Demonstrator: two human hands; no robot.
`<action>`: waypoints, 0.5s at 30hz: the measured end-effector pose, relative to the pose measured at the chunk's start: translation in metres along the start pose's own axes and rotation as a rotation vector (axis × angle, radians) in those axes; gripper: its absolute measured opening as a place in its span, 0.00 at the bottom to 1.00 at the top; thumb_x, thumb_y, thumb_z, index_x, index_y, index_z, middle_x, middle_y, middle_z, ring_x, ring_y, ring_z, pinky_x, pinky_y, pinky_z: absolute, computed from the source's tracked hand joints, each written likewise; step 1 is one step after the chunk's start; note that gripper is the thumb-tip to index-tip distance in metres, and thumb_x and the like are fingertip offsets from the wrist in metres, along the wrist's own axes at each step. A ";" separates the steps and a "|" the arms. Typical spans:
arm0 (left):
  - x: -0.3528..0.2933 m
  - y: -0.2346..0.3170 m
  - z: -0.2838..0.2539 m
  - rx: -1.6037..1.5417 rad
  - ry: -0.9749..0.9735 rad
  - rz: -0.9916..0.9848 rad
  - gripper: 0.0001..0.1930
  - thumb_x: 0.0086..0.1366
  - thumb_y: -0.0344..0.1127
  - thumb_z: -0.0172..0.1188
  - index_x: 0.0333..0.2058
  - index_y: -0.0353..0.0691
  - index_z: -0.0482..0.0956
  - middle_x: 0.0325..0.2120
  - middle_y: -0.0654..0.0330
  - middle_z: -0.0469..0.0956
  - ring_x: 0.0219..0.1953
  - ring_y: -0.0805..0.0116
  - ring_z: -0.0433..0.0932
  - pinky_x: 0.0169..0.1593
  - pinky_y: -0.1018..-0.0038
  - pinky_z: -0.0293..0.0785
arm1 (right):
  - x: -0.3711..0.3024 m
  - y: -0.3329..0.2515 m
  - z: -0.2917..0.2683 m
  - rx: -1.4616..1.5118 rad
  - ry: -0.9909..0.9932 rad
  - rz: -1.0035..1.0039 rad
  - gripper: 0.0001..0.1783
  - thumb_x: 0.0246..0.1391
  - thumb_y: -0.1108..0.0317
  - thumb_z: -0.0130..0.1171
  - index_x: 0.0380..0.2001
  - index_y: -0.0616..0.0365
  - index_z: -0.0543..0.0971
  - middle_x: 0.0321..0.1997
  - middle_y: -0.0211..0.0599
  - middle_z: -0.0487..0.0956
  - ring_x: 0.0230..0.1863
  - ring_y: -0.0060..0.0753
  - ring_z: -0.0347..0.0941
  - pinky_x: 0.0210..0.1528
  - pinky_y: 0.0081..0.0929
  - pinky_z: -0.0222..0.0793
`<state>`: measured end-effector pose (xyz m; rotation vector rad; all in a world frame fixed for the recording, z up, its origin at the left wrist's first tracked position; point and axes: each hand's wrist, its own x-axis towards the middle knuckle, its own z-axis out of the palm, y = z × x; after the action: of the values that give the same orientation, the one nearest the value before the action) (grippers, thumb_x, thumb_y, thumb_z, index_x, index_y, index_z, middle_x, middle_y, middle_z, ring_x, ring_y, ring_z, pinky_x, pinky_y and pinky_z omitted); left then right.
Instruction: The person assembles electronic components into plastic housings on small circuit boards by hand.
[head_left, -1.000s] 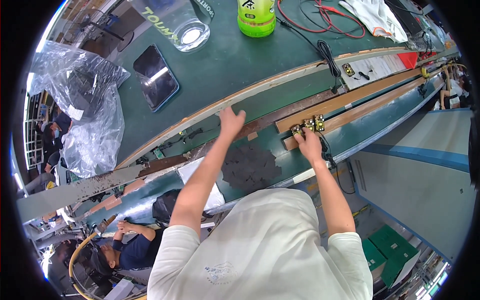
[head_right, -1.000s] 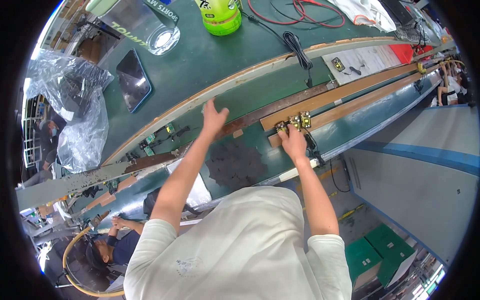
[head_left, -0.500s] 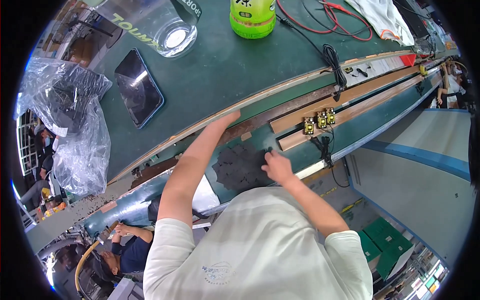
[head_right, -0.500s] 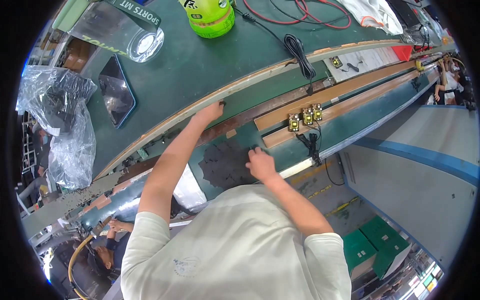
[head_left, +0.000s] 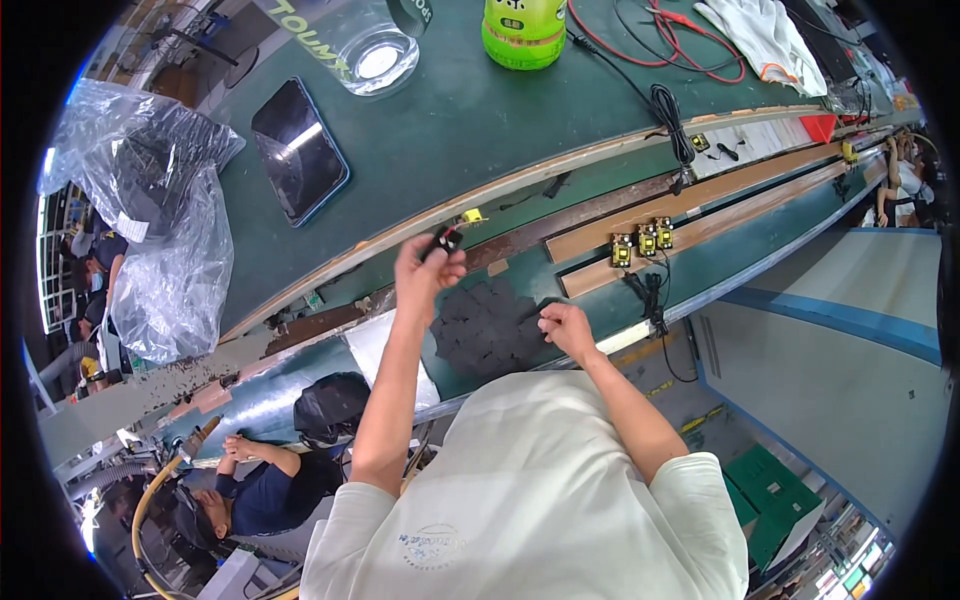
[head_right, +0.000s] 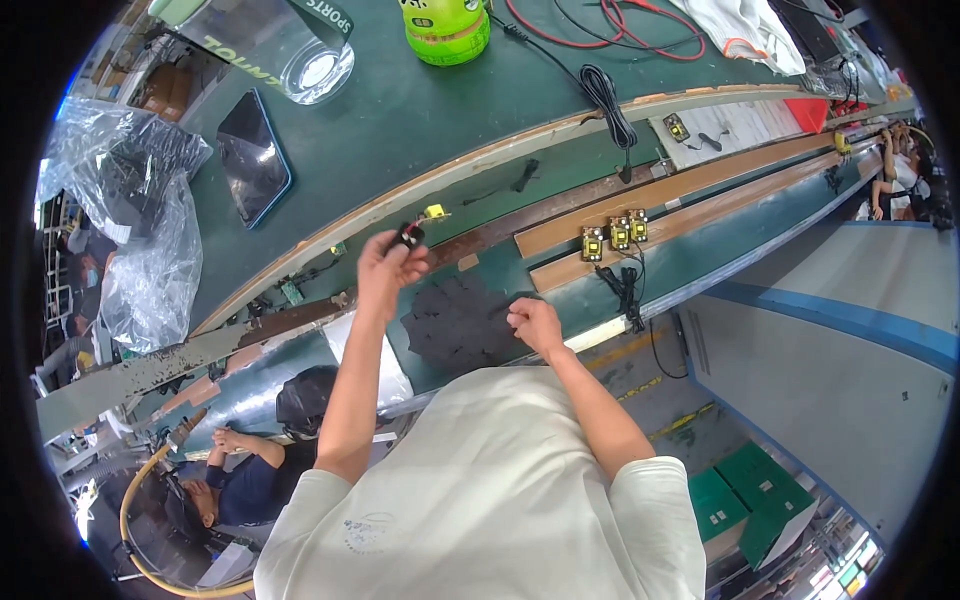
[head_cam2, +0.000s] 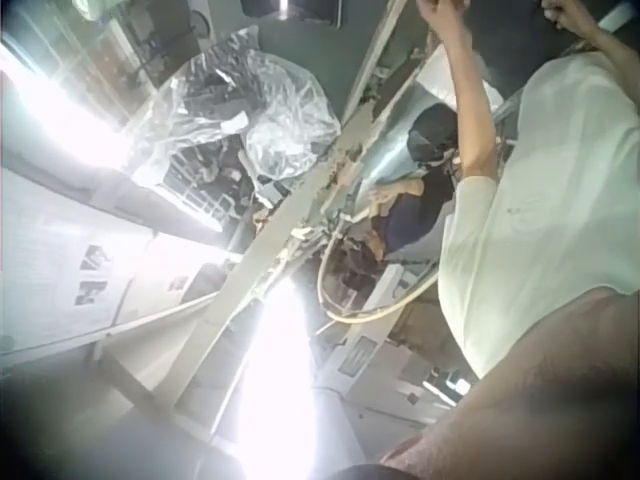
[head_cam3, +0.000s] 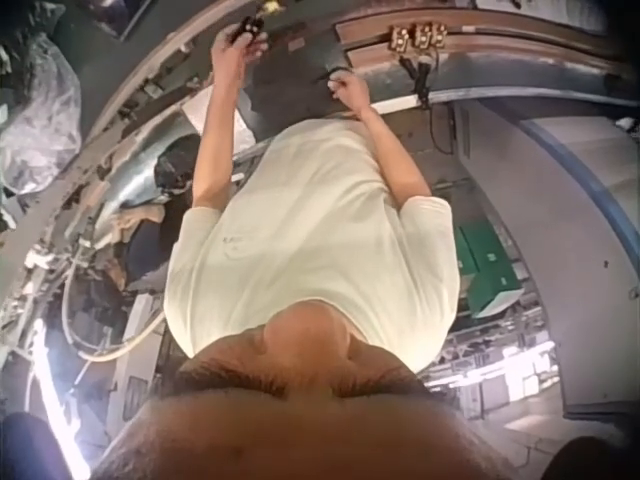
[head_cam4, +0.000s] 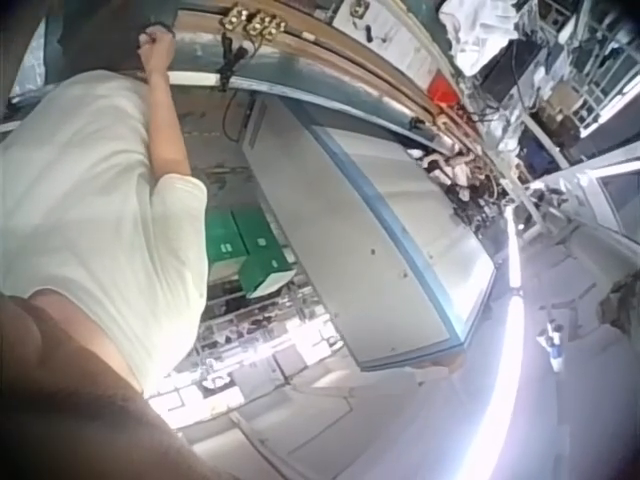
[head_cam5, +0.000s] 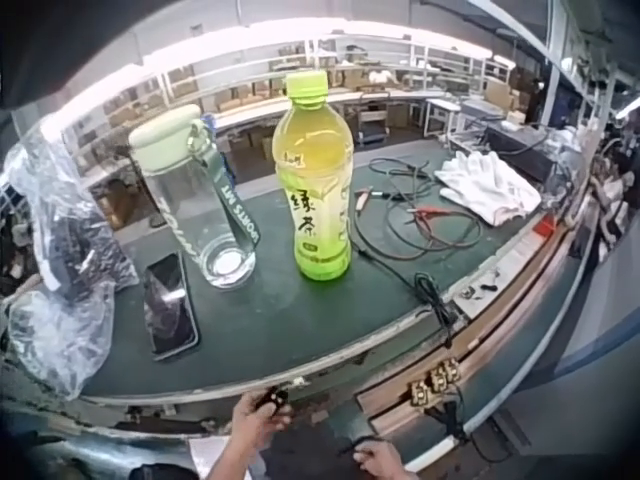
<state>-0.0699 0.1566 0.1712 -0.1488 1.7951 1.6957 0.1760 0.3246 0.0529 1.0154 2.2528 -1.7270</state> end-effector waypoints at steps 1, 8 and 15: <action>-0.007 -0.010 0.000 -0.145 -0.069 -0.128 0.21 0.72 0.27 0.52 0.62 0.37 0.69 0.43 0.48 0.84 0.32 0.68 0.85 0.35 0.76 0.79 | 0.000 0.003 0.000 0.142 -0.012 0.051 0.09 0.58 0.73 0.66 0.40 0.66 0.83 0.29 0.39 0.85 0.26 0.34 0.82 0.30 0.28 0.75; -0.037 -0.050 0.008 -0.130 -0.153 -0.147 0.24 0.71 0.24 0.53 0.65 0.40 0.66 0.43 0.50 0.82 0.32 0.66 0.85 0.35 0.75 0.81 | -0.008 -0.019 -0.003 0.100 0.065 0.057 0.09 0.62 0.72 0.65 0.41 0.66 0.84 0.29 0.32 0.84 0.24 0.21 0.79 0.25 0.23 0.73; -0.049 -0.030 0.013 -0.071 -0.205 -0.057 0.25 0.69 0.22 0.54 0.64 0.40 0.67 0.45 0.50 0.82 0.33 0.66 0.85 0.35 0.75 0.81 | -0.013 -0.063 -0.008 0.178 0.133 -0.070 0.08 0.63 0.71 0.63 0.42 0.65 0.84 0.27 0.33 0.82 0.23 0.20 0.78 0.25 0.23 0.73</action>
<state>-0.0119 0.1473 0.1722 -0.0533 1.5678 1.6707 0.1520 0.3182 0.1131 1.1307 2.2706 -1.9752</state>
